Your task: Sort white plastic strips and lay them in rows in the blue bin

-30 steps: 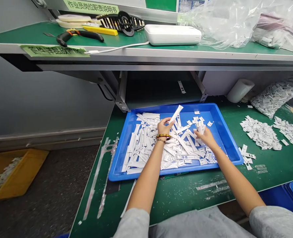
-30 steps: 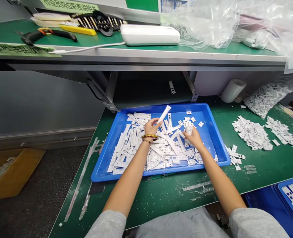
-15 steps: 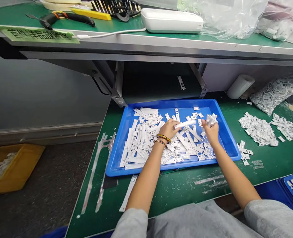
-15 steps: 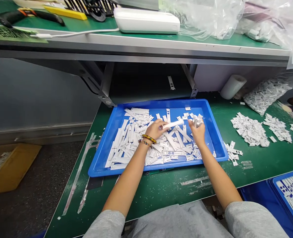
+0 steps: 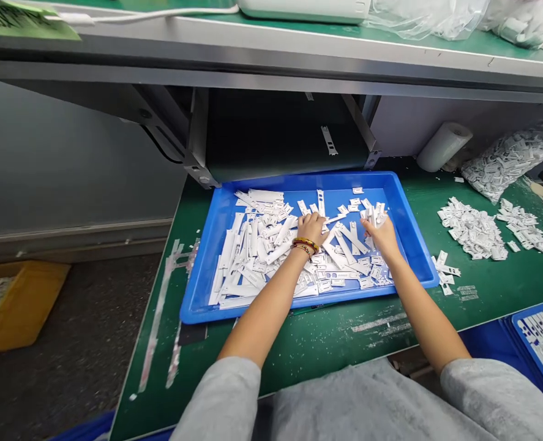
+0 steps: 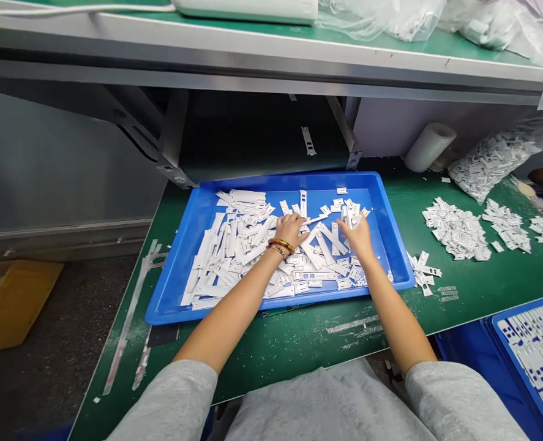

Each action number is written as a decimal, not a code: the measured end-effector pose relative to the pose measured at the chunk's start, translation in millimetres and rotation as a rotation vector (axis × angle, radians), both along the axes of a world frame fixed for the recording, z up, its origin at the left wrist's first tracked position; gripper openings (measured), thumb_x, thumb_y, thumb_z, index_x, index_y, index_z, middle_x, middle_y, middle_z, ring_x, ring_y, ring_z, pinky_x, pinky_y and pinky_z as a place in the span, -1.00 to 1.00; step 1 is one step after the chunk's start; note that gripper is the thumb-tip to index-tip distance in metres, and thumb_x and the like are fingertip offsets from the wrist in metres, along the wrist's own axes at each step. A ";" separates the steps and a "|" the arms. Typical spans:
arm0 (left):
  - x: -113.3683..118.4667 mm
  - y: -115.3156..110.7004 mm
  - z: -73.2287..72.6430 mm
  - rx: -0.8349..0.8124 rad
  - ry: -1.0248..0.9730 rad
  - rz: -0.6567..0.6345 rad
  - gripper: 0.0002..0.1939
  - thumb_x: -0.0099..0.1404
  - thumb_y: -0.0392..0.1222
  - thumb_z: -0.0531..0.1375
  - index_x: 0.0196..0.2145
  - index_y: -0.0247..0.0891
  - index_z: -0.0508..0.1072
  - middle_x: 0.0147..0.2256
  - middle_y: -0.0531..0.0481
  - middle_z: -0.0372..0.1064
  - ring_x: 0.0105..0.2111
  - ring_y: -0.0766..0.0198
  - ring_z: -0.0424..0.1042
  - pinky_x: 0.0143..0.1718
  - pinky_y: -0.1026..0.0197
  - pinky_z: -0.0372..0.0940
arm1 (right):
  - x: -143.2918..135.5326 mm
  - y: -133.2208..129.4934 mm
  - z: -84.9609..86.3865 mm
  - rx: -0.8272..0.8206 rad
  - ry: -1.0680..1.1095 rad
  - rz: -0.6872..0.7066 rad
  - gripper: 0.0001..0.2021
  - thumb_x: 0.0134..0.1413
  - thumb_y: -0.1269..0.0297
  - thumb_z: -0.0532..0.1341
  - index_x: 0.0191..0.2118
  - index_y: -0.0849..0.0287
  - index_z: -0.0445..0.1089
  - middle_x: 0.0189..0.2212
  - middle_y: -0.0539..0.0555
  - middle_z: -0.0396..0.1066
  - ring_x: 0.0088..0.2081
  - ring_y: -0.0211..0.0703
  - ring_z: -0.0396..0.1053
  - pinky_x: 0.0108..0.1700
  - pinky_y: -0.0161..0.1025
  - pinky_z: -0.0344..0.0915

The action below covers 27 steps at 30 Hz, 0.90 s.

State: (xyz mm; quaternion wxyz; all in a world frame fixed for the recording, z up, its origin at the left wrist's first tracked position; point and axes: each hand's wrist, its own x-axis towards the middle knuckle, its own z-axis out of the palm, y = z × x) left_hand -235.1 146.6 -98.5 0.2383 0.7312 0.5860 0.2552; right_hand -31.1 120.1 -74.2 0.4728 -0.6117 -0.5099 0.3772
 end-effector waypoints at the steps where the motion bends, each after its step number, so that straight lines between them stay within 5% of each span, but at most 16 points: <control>1: -0.3 0.5 -3.0 0.004 0.048 -0.013 -0.81 0.08 -0.31 0.29 -0.28 -0.23 0.56 -0.17 -0.21 0.43 -0.03 -0.10 0.29 0.12 -0.16 0.00 | 1.9 1.3 -1.0 -0.016 0.053 -0.010 -0.65 -0.16 -0.01 0.32 -0.37 0.11 0.25 -0.59 -0.09 0.25 -0.58 -0.23 0.20 -0.46 -0.21 0.23; 6: -6.1 -1.0 3.5 0.010 -0.267 0.000 -0.84 0.23 -0.16 0.19 -0.34 -0.14 0.60 -0.18 -0.11 0.49 -0.06 0.00 0.36 0.13 -0.11 0.03 | 1.3 1.4 -1.6 -0.035 0.209 -0.025 -0.65 -0.15 -0.03 0.32 -0.40 0.13 0.29 -0.63 -0.12 0.21 -0.58 -0.26 0.21 -0.43 -0.23 0.27; 13: -9.4 -10.1 19.0 -0.256 -0.888 -0.119 -0.69 0.12 0.00 0.30 -0.23 -0.21 0.61 -0.14 -0.11 0.54 -0.07 0.12 0.45 0.01 0.08 0.27 | -3.6 -3.0 6.1 0.030 0.262 0.023 -0.59 -0.18 -0.08 0.34 -0.35 0.12 0.29 -0.59 -0.08 0.25 -0.54 -0.23 0.25 -0.38 -0.21 0.31; 21: 6.0 -17.6 14.6 -0.513 -0.953 -0.121 -0.51 -0.02 0.15 0.36 -0.27 -0.32 0.59 -0.38 -0.06 0.52 -0.34 0.22 0.45 -0.27 0.20 0.31 | -9.5 -6.9 9.2 0.035 0.218 0.142 -0.58 -0.25 -0.10 0.36 -0.39 0.13 0.32 -0.54 -0.03 0.32 -0.48 -0.18 0.29 -0.35 -0.21 0.31; 27: 21.0 -26.9 27.3 -0.793 -1.090 -0.228 -0.53 -0.05 0.12 0.40 -0.33 -0.31 0.50 -0.51 0.05 0.40 -0.62 0.46 0.22 -0.62 0.36 0.10 | -17.6 -10.7 16.5 0.020 0.383 0.145 -0.68 -0.17 -0.01 0.34 -0.44 0.11 0.31 -0.54 -0.04 0.29 -0.49 -0.21 0.28 -0.38 -0.23 0.28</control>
